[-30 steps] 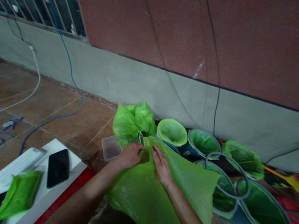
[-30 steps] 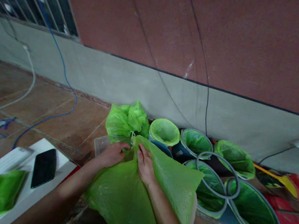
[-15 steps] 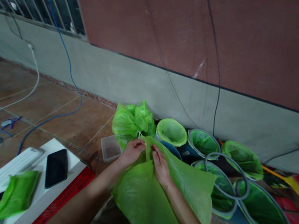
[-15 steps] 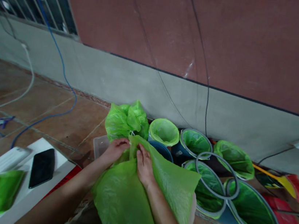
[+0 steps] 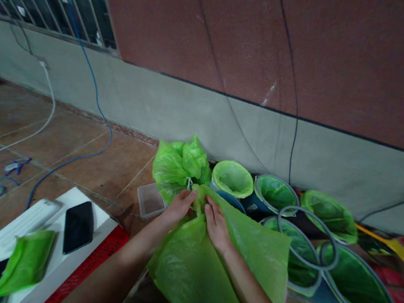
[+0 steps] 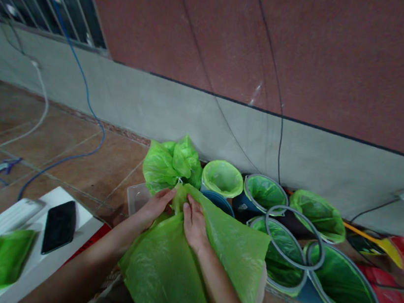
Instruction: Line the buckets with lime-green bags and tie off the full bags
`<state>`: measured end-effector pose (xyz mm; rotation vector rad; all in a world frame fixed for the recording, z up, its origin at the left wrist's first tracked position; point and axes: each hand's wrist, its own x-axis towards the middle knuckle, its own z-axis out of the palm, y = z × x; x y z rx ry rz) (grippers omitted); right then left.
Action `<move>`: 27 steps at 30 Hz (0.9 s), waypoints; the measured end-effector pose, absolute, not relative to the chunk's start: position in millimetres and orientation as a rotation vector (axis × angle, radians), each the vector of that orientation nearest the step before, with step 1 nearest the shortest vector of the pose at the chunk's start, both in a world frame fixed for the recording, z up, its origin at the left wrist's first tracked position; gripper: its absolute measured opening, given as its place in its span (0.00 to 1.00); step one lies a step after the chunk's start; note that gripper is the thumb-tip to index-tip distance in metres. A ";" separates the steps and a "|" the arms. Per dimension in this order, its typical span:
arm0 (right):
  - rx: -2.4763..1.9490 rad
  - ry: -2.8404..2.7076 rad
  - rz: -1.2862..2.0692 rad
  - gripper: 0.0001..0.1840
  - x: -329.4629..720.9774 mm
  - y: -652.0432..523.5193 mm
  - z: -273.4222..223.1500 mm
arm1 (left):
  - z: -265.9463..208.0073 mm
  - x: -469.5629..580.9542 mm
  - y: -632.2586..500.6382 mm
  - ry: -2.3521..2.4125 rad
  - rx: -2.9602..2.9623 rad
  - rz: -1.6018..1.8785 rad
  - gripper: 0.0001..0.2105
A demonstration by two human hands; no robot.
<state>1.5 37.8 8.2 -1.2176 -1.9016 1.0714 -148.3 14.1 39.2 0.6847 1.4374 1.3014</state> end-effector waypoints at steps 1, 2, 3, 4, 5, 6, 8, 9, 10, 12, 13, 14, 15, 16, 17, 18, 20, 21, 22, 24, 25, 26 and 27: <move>-1.218 -1.910 1.069 0.36 1.0 37.8 8.8 | 40.3 -147.3 11.7 1.389 0.699 1.284 0.16; -1.217 -1.918 1.068 0.37 0.7 37.9 9.5 | 41.9 -146.1 9.3 1.336 0.717 1.262 0.17; -1.218 -1.925 1.066 0.37 0.5 38.0 10.0 | 43.8 -144.9 7.1 1.281 0.735 1.240 0.19; -1.219 -1.931 1.064 0.38 0.5 38.2 10.3 | 46.0 -144.0 5.3 1.229 0.752 1.220 0.21; -1.223 -1.934 1.061 0.38 0.8 38.5 10.3 | 48.3 -143.5 3.7 1.183 0.766 1.200 0.21; -1.231 -1.934 1.057 0.38 1.2 38.7 10.0 | 50.5 -143.7 2.5 1.155 0.773 1.185 0.21; -1.244 -1.929 1.051 0.38 2.5 39.0 8.8 | 54.2 -146.7 1.3 1.161 0.761 1.178 0.17; -1.245 -1.930 1.051 0.37 3.1 39.1 8.1 | 55.4 -149.5 1.4 1.193 0.746 1.184 0.14; -1.243 -1.935 1.049 0.36 3.6 39.1 7.4 | 56.1 -153.0 1.9 1.237 0.737 1.187 0.11; -1.227 -1.953 1.035 0.36 4.0 38.9 6.4 | 55.7 -160.9 4.0 1.343 0.752 1.184 0.07; -1.216 -1.963 1.022 0.35 3.8 38.7 6.2 | 54.7 -164.7 5.4 1.400 0.790 1.176 0.06; -1.203 -1.972 1.006 0.35 3.3 38.5 6.3 | 53.4 -167.8 6.9 1.456 0.850 1.169 0.06; -1.190 -1.981 0.989 0.34 2.7 38.3 6.6 | 51.8 -170.2 8.4 1.511 0.929 1.168 0.06; -1.180 -1.989 0.972 0.33 2.1 38.1 7.0 | 50.2 -171.4 9.9 1.566 1.018 1.176 0.07; -1.174 -1.997 0.957 0.33 1.5 37.9 7.5 | 48.6 -171.6 11.2 1.618 1.102 1.198 0.07; -1.173 -2.006 0.945 0.32 0.9 37.6 8.0 | 46.9 -170.8 12.5 1.660 1.166 1.227 0.08; -1.173 -2.027 0.921 0.32 0.2 37.1 8.9 | 43.7 -166.7 15.0 1.689 1.176 1.293 0.08; -1.171 -2.038 0.907 0.31 0.1 36.8 9.2 | 42.3 -164.2 16.0 1.671 1.106 1.326 0.07; -1.166 -2.051 0.893 0.31 0.0 36.5 9.4 | 41.1 -161.7 16.7 1.630 0.996 1.345 0.07; -1.159 -2.076 0.868 0.30 0.1 35.9 9.5 | 40.1 -158.3 16.8 1.517 0.746 1.340 0.07; -1.162 -2.085 0.857 0.30 0.1 35.7 9.5 | 40.5 -157.9 15.8 1.459 0.652 1.316 0.09; -1.168 -2.092 0.848 0.30 0.1 35.4 9.4 | 41.4 -158.6 14.1 1.401 0.597 1.285 0.10; -1.175 -2.099 0.839 0.30 0.1 35.3 9.2 | 42.6 -160.6 11.8 1.338 0.584 1.248 0.12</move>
